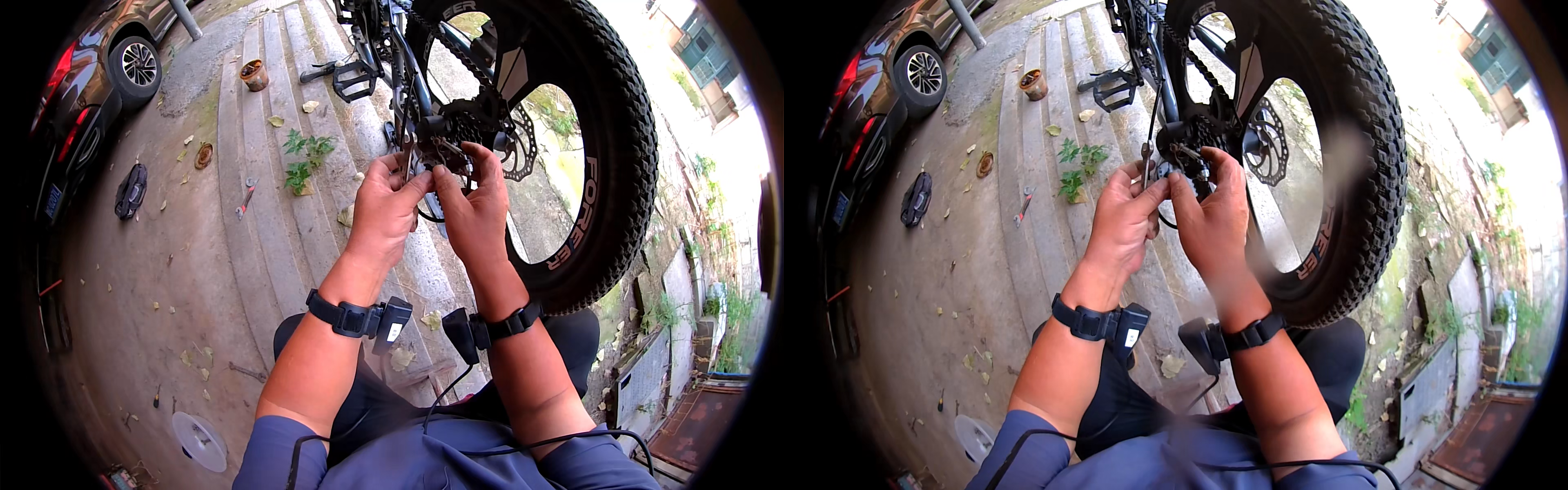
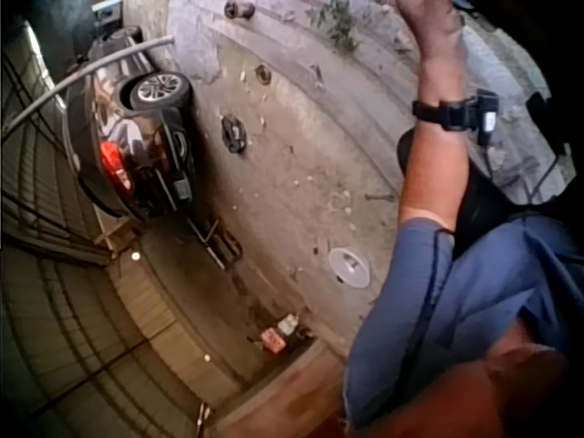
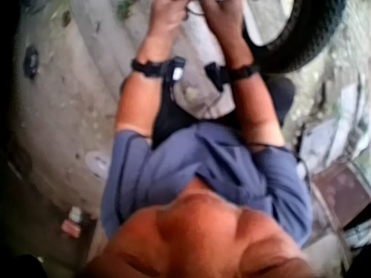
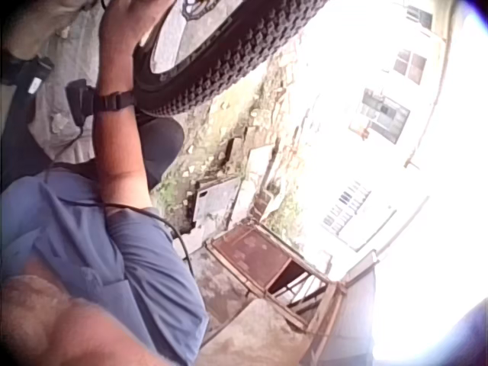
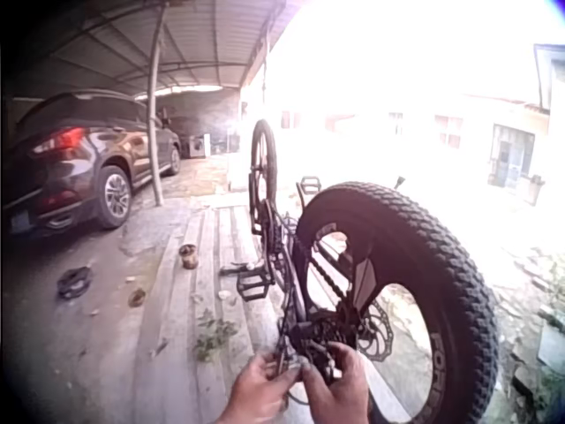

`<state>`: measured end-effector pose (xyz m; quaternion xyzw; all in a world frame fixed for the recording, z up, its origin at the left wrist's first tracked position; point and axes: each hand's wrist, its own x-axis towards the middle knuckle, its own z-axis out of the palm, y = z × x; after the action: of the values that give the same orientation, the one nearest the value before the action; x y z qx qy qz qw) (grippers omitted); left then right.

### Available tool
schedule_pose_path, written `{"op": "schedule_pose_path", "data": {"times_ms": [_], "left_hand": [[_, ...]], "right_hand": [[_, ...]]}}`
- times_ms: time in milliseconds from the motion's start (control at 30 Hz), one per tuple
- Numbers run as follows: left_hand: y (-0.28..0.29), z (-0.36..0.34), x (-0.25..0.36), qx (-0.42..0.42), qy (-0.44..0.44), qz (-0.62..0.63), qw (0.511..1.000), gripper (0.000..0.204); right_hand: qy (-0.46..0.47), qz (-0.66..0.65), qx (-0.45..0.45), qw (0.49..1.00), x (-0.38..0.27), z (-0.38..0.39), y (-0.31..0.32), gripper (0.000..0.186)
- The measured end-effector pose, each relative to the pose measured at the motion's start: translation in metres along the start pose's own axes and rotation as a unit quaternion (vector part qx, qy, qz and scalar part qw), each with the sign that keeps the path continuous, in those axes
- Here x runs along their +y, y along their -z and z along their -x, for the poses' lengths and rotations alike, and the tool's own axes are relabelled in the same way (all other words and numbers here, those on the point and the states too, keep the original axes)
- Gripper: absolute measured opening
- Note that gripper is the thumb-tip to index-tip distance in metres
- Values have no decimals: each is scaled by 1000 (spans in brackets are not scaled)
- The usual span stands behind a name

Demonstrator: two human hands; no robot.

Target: The person positions a small pink stool under the rear wheel of a bicycle, then uses a wrench to adjust the rear derailleur and chain. The person walks to a nearby basin to retrieve the wrench and returns to continue adjustments.

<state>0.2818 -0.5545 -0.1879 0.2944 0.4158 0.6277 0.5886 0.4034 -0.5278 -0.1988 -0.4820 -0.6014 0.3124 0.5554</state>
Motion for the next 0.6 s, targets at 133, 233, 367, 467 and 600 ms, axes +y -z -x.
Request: {"op": "schedule_pose_path", "data": {"times_ms": [133,233,367,467,600], "left_hand": [[4,0,-5,-32,28,17,999,29],[3,3,-8,-20,30,39,999,22],[-1,13,-7,-15,65,48,997,10],[-5,18,-6,-11,68,58,996,8],[-2,19,-6,-3,63,74,995,10]], "right_hand": [[-32,-38,-3,999,-3,-1,-3,42],[-24,-16,-4,1000,-1,-2,-4,40],[-20,-7,-7,1000,1,-2,-2,42],[-8,-17,-6,1000,2,0,-2,44],[-34,-52,-8,998,-2,8,1,45]]}}
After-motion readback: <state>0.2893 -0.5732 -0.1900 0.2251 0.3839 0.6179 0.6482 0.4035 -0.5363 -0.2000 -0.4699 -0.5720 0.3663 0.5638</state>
